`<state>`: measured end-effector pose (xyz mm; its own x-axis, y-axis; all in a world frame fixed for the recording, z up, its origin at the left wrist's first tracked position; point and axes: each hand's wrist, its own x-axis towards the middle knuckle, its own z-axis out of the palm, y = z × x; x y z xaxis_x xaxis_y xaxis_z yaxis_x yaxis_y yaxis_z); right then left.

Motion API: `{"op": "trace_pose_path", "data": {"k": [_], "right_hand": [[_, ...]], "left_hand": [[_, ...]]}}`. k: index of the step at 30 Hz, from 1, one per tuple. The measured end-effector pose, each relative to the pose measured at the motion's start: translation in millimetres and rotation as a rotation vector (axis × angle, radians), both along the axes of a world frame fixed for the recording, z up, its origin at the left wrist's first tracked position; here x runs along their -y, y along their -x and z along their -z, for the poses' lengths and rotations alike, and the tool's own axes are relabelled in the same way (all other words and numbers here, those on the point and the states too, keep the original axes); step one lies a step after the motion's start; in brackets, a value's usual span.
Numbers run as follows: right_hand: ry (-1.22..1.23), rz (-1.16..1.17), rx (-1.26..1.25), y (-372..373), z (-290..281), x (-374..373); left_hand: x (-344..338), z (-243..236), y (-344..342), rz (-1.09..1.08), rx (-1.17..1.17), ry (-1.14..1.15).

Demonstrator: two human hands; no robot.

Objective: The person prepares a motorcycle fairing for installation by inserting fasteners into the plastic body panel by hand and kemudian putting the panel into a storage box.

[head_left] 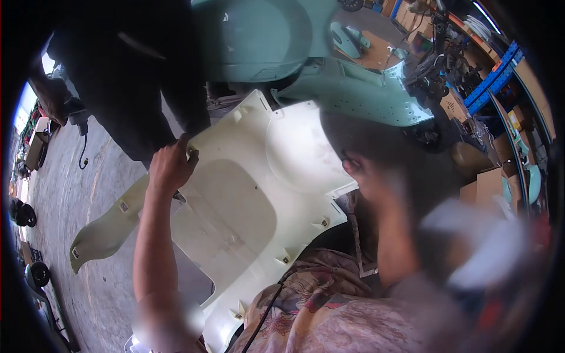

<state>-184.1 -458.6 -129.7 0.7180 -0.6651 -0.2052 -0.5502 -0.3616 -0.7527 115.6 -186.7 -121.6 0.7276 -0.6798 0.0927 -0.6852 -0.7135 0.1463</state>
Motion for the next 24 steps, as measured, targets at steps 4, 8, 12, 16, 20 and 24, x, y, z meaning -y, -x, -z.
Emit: {"op": "trace_pose_path", "data": {"k": [4, 8, 12, 16, 20, 24], "right_hand": [[0.057, -0.081, -0.126, 5.1, -17.4, -13.0], [0.173, -0.043, -0.063, 27.2, 18.5, -15.1], [0.186, -0.068, -0.029, 36.2, 28.4, -17.2], [0.133, -0.053, -0.004, 43.1, 34.2, -23.0], [0.226, 0.000, 0.084, 58.6, 73.7, -19.7], [0.226, 0.009, 0.149, 70.8, 91.3, -14.3]], "left_hand": [[10.3, -12.5, 7.6, 0.030, 0.029, -0.058], [6.7, -8.4, 16.9, 0.098, 0.060, 0.013], [-15.7, -14.6, 26.2, 0.211, 0.111, 0.116], [-73.3, -47.3, 62.0, 0.171, 0.191, 0.121], [-172.4, -92.6, 110.4, -0.139, -0.135, 0.145], [-315.2, -68.0, 146.0, -0.499, 0.011, 0.408]]}}
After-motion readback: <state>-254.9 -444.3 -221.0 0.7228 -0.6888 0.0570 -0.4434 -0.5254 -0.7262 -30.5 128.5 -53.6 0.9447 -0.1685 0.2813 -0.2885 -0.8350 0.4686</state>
